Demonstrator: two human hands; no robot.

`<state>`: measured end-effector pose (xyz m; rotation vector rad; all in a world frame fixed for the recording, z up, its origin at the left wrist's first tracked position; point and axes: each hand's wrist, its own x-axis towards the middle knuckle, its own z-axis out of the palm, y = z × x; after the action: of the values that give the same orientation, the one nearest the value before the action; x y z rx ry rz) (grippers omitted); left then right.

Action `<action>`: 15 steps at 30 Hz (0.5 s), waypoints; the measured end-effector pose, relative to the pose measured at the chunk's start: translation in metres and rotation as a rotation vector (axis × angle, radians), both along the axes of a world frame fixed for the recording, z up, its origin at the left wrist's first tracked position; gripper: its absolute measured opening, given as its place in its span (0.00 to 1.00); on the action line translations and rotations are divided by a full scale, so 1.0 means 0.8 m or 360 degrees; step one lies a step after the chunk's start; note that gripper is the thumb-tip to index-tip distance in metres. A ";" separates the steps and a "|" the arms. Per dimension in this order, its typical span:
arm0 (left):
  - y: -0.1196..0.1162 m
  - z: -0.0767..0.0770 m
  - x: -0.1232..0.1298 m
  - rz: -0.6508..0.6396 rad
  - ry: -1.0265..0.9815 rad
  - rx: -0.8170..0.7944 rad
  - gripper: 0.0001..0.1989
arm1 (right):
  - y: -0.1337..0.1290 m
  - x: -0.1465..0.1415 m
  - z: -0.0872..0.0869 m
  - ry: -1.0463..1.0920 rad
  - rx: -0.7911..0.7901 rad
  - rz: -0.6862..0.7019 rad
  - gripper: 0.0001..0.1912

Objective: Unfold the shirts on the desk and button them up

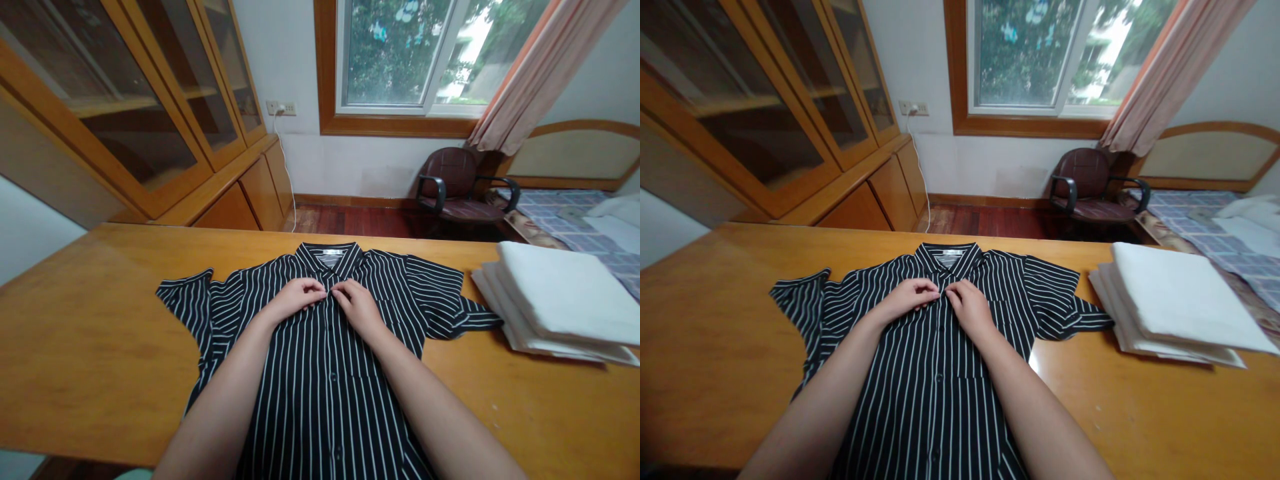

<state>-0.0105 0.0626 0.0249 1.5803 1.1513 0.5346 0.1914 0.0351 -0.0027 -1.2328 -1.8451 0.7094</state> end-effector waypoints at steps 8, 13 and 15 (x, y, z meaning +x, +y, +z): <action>0.002 -0.002 -0.001 0.0005 -0.0003 -0.0014 0.14 | 0.001 0.000 0.001 -0.0029 0.0006 -0.0029 0.07; 0.002 -0.004 -0.001 0.0027 -0.0025 -0.0026 0.16 | 0.000 0.001 0.000 -0.0023 0.0008 -0.0048 0.07; 0.002 -0.005 -0.002 0.0028 -0.0027 -0.0017 0.17 | 0.000 0.001 0.001 -0.0016 0.0003 -0.0052 0.07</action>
<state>-0.0120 0.0640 0.0209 1.5549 1.1544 0.5514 0.1919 0.0348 -0.0020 -1.2645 -1.8295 0.6844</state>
